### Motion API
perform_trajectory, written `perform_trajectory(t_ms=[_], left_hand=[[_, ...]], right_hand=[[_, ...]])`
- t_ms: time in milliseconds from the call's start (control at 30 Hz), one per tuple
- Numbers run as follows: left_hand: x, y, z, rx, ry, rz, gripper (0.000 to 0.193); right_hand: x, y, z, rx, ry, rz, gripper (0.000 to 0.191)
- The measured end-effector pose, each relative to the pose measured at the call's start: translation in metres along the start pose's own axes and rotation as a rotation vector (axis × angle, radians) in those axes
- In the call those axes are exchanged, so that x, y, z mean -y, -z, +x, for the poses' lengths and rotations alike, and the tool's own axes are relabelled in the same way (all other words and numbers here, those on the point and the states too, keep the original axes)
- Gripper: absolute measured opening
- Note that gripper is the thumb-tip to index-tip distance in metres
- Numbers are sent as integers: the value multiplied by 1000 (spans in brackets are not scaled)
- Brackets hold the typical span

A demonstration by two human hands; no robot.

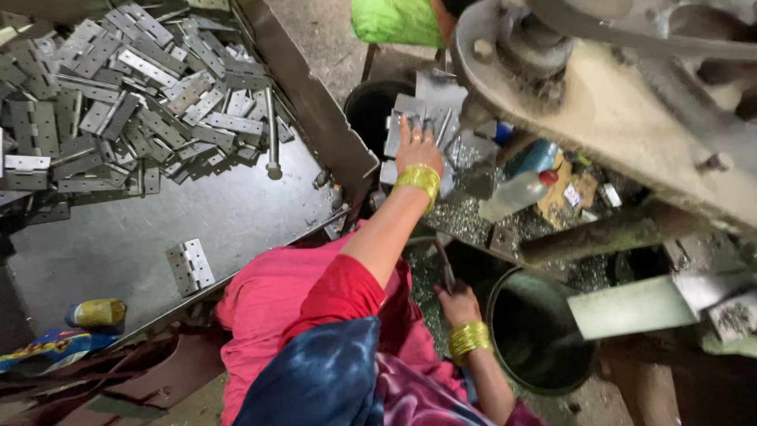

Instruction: The person operates a manual press machine to process metal brackets. They pick brackets from a metal bin, place them into the press, and operate the lever to stamp or shape the pieces, then return them to the bin.

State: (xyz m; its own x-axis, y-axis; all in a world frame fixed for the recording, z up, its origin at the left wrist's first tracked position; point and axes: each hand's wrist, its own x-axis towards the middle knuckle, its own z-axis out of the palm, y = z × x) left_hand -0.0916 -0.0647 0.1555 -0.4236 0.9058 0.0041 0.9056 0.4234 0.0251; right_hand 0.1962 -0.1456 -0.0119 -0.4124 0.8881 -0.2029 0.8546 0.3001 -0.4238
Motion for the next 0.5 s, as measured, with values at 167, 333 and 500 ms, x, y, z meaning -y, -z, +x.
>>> perform_trajectory(t_ms=[167, 333, 500], left_hand=[[5, -1, -6, -24, -28, -43, 45], [3, 10, -15, -110, -75, -76, 48], [-1, -4, -59, -138, -190, 2, 49]], right_hand=[[45, 84, -5, -189, 76, 23, 68], [116, 157, -27, -483, 231, 170, 53], [131, 177, -34, -596, 357, 264, 42]])
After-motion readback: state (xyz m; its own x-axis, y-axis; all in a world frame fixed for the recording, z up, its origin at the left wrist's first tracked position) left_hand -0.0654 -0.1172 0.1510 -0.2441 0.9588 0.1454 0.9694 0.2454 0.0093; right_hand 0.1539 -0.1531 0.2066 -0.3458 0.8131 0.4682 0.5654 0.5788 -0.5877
